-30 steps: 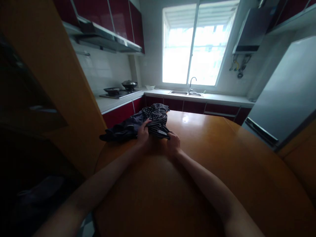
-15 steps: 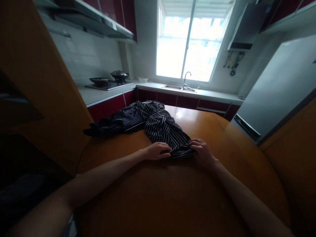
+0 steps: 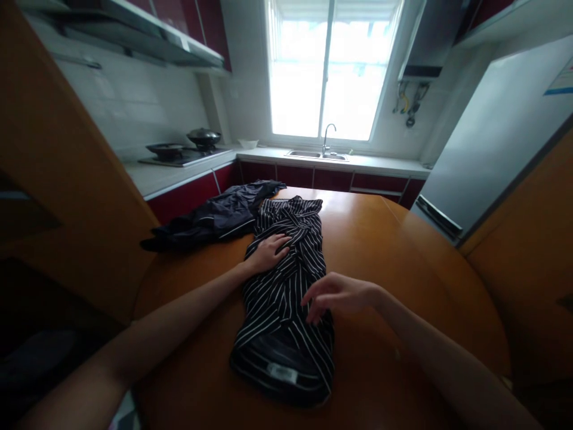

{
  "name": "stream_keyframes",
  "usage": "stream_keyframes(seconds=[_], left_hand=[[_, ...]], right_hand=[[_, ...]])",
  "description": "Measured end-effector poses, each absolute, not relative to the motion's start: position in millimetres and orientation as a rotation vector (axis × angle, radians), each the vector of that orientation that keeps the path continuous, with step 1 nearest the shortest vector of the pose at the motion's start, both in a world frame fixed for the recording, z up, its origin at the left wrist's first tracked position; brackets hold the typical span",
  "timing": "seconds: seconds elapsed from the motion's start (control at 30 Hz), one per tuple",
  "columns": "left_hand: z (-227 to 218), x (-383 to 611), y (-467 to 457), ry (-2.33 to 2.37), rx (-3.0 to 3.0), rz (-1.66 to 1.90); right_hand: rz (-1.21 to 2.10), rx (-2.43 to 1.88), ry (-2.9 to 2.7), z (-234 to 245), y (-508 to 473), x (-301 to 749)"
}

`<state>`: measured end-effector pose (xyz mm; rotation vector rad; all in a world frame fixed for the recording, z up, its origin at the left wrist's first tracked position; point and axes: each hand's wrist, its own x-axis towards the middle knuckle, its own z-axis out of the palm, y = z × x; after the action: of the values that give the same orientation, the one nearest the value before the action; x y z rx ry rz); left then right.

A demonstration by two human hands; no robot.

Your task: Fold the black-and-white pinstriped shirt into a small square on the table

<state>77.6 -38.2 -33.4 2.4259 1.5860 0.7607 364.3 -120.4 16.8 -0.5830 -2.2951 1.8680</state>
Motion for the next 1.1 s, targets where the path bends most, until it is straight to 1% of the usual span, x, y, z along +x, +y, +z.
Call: stream_keyframes(seconds=[0.03,0.13,0.2,0.27,0.4,0.5,0.67,0.77,0.93,1.1], left_hand=[[-37,78,-38,1.605,2.43,0.679],[-45,80,-38,1.597,2.503,0.51],[-47,80,-37,1.55,2.565,0.442],[-47,79,-38,1.482,2.619,0.392],[-46,77,-42,1.341,2.705,0.362],[-45,81,-48,1.243,2.727,0.355],[-43,100,-61,1.039,2.776,0.365],[-40,110,-68,0.948,2.82,0.439],[-39,113,-64,1.124,2.757,0.661],[-30,103,-50,1.281,2.494,0.874]], right_hand=[[1.672,-0.672,-2.201,10,-111,361],[0.943,-0.985,-1.974,-14,-75,345],[0.606,-1.13,-1.96,-28,-53,331],[0.404,-1.251,-2.042,-38,-40,319],[0.154,-1.486,-2.215,-43,-38,308],[0.074,-1.563,-2.283,-40,-48,316],[0.143,-1.673,-2.335,-32,-74,349],[0.157,-1.773,-2.349,-27,-93,372],[0.212,-1.911,-2.26,-21,-110,401],[0.24,-2.08,-2.08,-17,-101,422]])
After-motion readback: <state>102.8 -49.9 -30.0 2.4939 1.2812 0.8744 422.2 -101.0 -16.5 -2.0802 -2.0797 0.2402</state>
